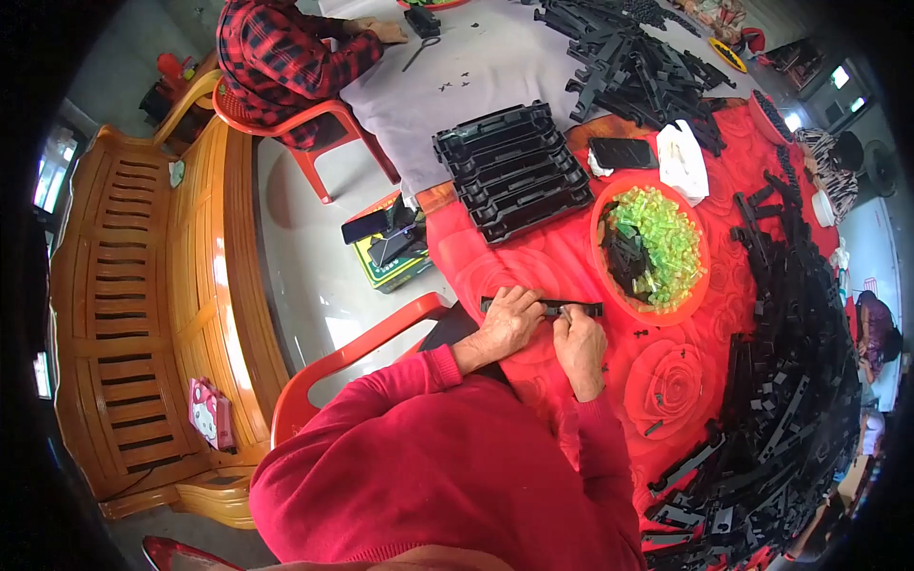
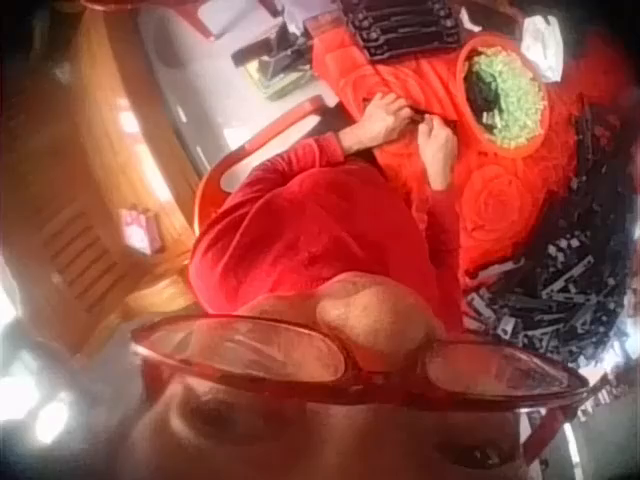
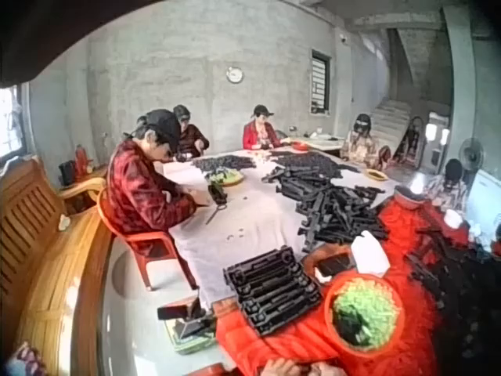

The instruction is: The person assembles toy firearm frames by hand, joining small plastic components and green plastic bits together.

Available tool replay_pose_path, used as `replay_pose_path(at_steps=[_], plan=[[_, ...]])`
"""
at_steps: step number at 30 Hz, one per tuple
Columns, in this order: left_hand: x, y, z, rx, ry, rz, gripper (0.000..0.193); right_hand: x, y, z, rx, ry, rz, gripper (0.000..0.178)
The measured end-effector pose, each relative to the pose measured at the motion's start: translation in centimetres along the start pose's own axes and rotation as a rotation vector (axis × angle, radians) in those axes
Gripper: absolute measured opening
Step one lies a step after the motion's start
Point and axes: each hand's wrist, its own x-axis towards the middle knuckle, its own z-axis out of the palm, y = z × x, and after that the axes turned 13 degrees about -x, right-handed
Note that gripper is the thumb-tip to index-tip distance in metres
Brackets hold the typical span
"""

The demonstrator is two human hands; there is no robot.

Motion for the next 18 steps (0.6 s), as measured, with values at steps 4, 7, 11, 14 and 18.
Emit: replay_pose_path(at_steps=[4,7,11,14,18], plan=[[0.0,0.0,-0.1,-0.011,0.028,0.037,0.013,-0.2,0.0,-0.2,0.03,0.006,-0.106,0.018],[-0.2,-0.5,-0.6,-0.068,-0.033,0.054,0.015,-0.7,0.4,-0.6,0.02,-0.048,-0.131,0.017],[-0.4,-0.7,-0.7,-0.137,-0.03,0.109,0.017,-1.8,0.4,-1.4,0.131,-0.106,-0.17,0.02],[0.2,0.1,-1.3,-0.105,-0.048,0.089,0.018,-2.1,0.7,-2.3,0.333,-0.028,-0.037,0.018],[-0.1,0.1,-0.9,0.007,0.044,0.091,0.019,-1.4,1.3,-3.5,0.221,0.024,-0.081,0.013]])
